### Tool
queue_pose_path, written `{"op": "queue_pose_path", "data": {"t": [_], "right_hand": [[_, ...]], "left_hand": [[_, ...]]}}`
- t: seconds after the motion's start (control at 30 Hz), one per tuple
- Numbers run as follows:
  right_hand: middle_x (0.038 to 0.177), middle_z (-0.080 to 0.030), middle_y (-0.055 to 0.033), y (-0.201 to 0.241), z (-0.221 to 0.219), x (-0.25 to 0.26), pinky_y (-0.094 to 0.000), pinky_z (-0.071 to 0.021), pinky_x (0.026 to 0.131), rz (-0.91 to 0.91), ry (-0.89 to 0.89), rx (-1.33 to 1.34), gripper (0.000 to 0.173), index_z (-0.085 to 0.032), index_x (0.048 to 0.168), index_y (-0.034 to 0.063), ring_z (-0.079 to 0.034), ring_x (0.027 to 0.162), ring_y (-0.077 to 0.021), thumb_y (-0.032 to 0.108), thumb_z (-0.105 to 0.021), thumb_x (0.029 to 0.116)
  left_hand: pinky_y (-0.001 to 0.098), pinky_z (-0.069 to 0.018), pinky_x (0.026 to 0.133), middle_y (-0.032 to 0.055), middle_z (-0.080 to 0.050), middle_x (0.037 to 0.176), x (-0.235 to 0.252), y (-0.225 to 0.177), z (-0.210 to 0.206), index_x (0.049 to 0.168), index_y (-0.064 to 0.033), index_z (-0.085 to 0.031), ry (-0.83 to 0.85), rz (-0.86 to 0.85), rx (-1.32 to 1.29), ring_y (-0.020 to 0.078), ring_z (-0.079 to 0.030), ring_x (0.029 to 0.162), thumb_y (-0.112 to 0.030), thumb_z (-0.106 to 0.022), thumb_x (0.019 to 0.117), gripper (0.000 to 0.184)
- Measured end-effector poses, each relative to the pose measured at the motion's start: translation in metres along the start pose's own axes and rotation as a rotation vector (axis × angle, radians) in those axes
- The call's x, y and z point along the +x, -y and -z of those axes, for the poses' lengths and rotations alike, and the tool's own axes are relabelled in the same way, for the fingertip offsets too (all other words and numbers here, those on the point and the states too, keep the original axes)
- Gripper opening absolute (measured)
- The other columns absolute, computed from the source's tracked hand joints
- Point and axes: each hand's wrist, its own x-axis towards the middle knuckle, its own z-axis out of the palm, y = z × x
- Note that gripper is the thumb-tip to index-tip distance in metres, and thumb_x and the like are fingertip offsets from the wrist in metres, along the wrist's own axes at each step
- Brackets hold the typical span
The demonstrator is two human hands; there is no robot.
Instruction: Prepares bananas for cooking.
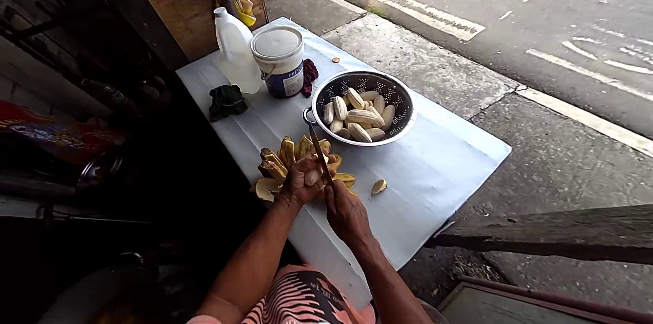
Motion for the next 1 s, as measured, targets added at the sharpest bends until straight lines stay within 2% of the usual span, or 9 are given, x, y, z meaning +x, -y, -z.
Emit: {"op": "queue_pose_path", "data": {"t": [0.13, 0.23, 0.37, 0.53, 0.67, 0.77, 0.83, 0.9, 1.0], "right_hand": [[0.082, -0.068, -0.0133, -0.001, -0.010, 0.002, -0.0519, -0.0552, 0.065, -0.055, 0.104, -0.028, 0.041, -0.062, 0.113, 0.0030, -0.071, 0.077, -0.0325, 0.034, -0.035, 0.1085], [0.083, -0.066, -0.0124, -0.016, -0.004, 0.009, -0.0496, -0.0541, 0.070, -0.113, 0.182, 0.164, 0.042, -0.061, 0.113, 0.0035, -0.068, 0.078, -0.0281, 0.036, -0.034, 0.1096], [0.062, -0.050, 0.0015, -0.023, 0.020, 0.011, -0.0273, -0.0467, 0.044, -0.187, -0.152, 0.806, 0.036, -0.058, 0.114, 0.0001, -0.048, 0.046, -0.0094, 0.026, -0.034, 0.1111], [0.078, -0.063, -0.0044, -0.035, 0.069, 0.023, -0.0238, -0.0506, 0.046, -0.304, -0.342, 1.195, 0.046, -0.035, 0.150, 0.0122, -0.055, 0.049, -0.0108, 0.033, -0.018, 0.1128], [0.096, -0.070, -0.0153, -0.052, 0.057, 0.014, -0.0297, -0.0579, 0.054, -0.290, -0.158, 1.306, 0.046, -0.019, 0.157, 0.0125, -0.068, 0.063, -0.0200, 0.020, -0.026, 0.1124], [0.081, -0.064, -0.0080, -0.050, 0.023, 0.014, -0.0282, -0.0532, 0.051, -0.320, 0.022, 1.038, 0.055, -0.024, 0.162, 0.0101, -0.059, 0.057, -0.0145, 0.018, -0.039, 0.1096], [0.099, -0.069, -0.0093, -0.050, 0.003, 0.014, -0.0348, -0.0541, 0.065, -0.285, 0.060, 0.602, 0.051, -0.038, 0.159, 0.0130, -0.063, 0.071, -0.0165, 0.029, -0.041, 0.1103], [0.122, -0.071, -0.0152, -0.047, -0.005, 0.010, -0.0510, -0.0557, 0.090, -0.196, 0.053, 0.293, 0.051, -0.045, 0.155, 0.0125, -0.072, 0.102, -0.0282, 0.036, -0.036, 0.1109], [0.116, -0.073, -0.0155, -0.037, -0.012, 0.012, -0.0568, -0.0555, 0.086, -0.154, 0.086, 0.073, 0.052, -0.048, 0.154, 0.0149, -0.071, 0.102, -0.0342, 0.039, -0.032, 0.1110]], "left_hand": [[0.0420, -0.0623, 0.079, 0.0171, -0.071, 0.109, 0.006, 0.001, -0.011, 0.122, -0.0067, -0.065, -0.023, -0.007, 0.061, 0.0263, -0.072, 0.085, -0.056, -0.042, 0.1046, 0.057], [0.0406, -0.0615, 0.078, 0.0191, -0.070, 0.114, 0.015, 0.013, -0.002, 0.132, -0.0051, -0.057, 0.092, 0.003, 0.122, 0.0261, -0.072, 0.084, -0.021, -0.058, 0.0890, 0.046], [0.0350, -0.0600, 0.071, 0.0127, -0.067, 0.104, 0.046, 0.014, -0.050, 0.129, -0.0046, -0.054, -0.027, 0.051, 0.138, 0.0197, -0.069, 0.079, 0.000, -0.051, 0.0846, 0.045], [0.0459, -0.0336, 0.122, 0.0248, -0.038, 0.160, 0.123, -0.043, -0.085, 0.157, 0.0057, -0.033, -0.038, -0.238, 1.220, 0.0305, -0.041, 0.147, -0.025, -0.052, 0.1077, 0.061], [0.0382, -0.0616, 0.071, 0.0224, -0.063, 0.128, 0.084, -0.067, -0.069, 0.150, -0.0015, -0.047, -0.051, 0.070, 1.464, 0.0228, -0.071, 0.079, -0.018, -0.058, 0.1056, 0.049], [0.0522, -0.0607, 0.081, 0.0270, -0.059, 0.135, 0.081, -0.057, -0.032, 0.157, -0.0015, -0.033, 0.046, 0.345, 1.812, 0.0349, -0.071, 0.094, -0.020, -0.070, 0.0978, 0.073], [0.0592, -0.0509, 0.100, 0.0265, -0.062, 0.132, 0.083, -0.055, -0.019, 0.152, -0.0012, -0.044, 0.097, 0.323, 1.903, 0.0394, -0.064, 0.117, -0.017, -0.078, 0.0899, 0.073], [0.0556, -0.0550, 0.094, 0.0226, -0.068, 0.121, 0.079, -0.059, -0.015, 0.136, -0.0042, -0.061, 0.093, 0.270, 1.807, 0.0350, -0.068, 0.107, -0.015, -0.083, 0.0853, 0.056], [0.0449, -0.0586, 0.066, 0.0186, -0.071, 0.103, 0.067, -0.059, -0.006, 0.126, -0.0064, -0.066, -0.001, 0.206, 1.619, 0.0273, -0.069, 0.075, -0.011, -0.085, 0.0833, 0.047]]}}
